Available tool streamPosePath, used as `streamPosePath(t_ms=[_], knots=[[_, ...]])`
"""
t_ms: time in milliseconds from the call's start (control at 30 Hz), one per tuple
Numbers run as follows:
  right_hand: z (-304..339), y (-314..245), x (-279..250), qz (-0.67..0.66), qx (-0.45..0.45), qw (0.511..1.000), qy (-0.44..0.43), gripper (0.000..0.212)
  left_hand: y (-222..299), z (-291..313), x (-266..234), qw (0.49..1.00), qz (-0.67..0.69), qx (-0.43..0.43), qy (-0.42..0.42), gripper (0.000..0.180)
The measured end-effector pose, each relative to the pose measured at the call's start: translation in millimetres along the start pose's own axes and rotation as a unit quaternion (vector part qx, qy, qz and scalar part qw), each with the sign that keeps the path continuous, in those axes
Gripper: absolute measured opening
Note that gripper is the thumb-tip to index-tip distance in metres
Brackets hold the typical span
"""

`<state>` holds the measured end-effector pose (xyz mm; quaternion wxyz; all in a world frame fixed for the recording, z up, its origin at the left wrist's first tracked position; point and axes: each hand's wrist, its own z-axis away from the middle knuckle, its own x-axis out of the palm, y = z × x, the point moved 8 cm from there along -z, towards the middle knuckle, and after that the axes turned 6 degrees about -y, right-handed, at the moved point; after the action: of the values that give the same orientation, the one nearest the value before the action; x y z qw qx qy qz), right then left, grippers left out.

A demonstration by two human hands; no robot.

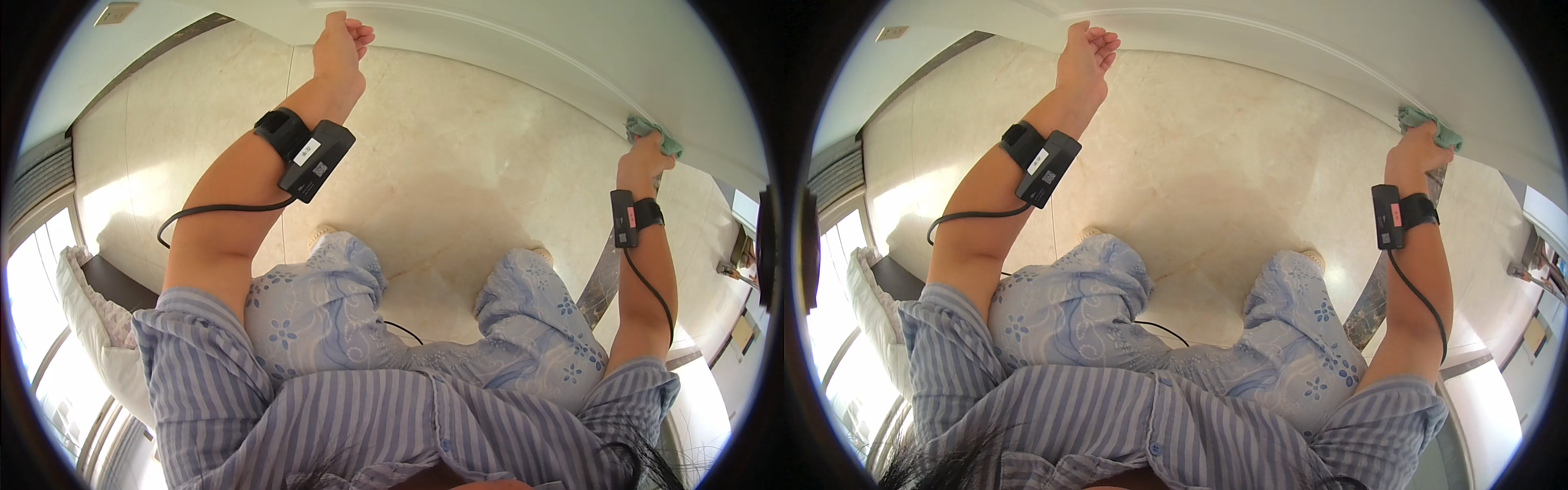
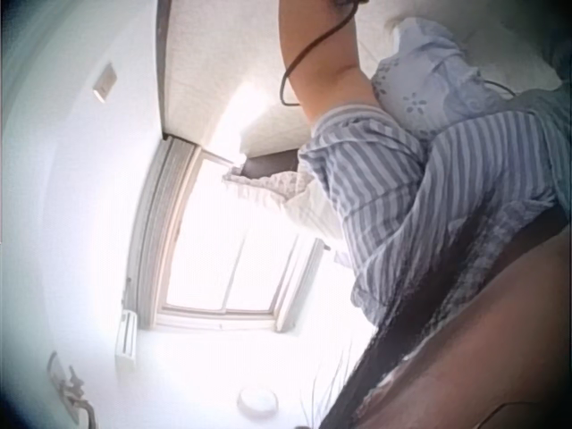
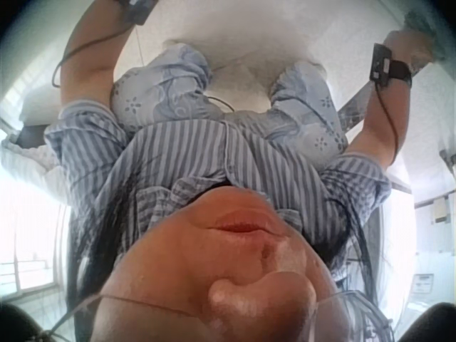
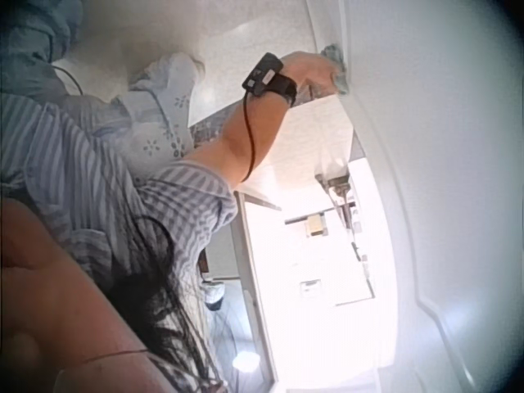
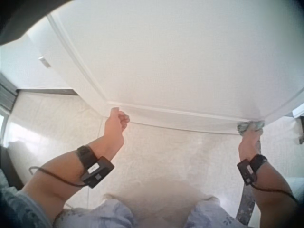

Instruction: The person wipes a door with a cloth, covering the upper and lower surfaces.

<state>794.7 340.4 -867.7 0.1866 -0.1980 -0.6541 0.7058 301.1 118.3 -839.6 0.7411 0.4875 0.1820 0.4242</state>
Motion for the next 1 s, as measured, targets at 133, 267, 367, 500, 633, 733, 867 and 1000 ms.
streamPosePath(t_ms=[133, 267, 367, 500, 633, 733, 867, 1000], knots=[[19, -45, -25, 0.018, -0.069, 0.996, -0.052, 0.064, -14, 0, 50, 0.997, 0.017, -0.027, -0.067, 0.027], [72, -60, 13, 0.053, -0.11, 0.983, -0.138, 0.058, -20, 0, 56, 0.996, 0.028, -0.022, -0.085, 0.026], [95, -47, 36, 0.084, -0.135, 0.965, -0.208, 0.069, -21, 4, 58, 0.995, 0.022, -0.03, -0.093, 0.025], [154, -53, 80, 0.173, -0.203, 0.927, -0.265, 0.066, -20, 8, 55, 0.995, 0.017, -0.042, -0.084, 0.025], [204, -60, 120, 0.118, -0.114, 0.917, -0.363, 0.06, -16, 10, 51, 0.995, 0.009, -0.055, -0.081, 0.025], [232, -70, 145, 0.105, -0.086, 0.907, -0.399, 0.054, -10, 9, 47, 0.996, 0.019, -0.048, -0.074, 0.024], [252, -53, 182, 0.052, -0.102, 0.876, -0.468, 0.046, -12, 7, 44, 0.996, 0.018, -0.05, -0.071, 0.025], [284, -58, 222, 0.102, -0.075, 0.831, -0.542, 0.046, -17, 0, 34, 0.998, 0.017, -0.044, -0.048, 0.034]])
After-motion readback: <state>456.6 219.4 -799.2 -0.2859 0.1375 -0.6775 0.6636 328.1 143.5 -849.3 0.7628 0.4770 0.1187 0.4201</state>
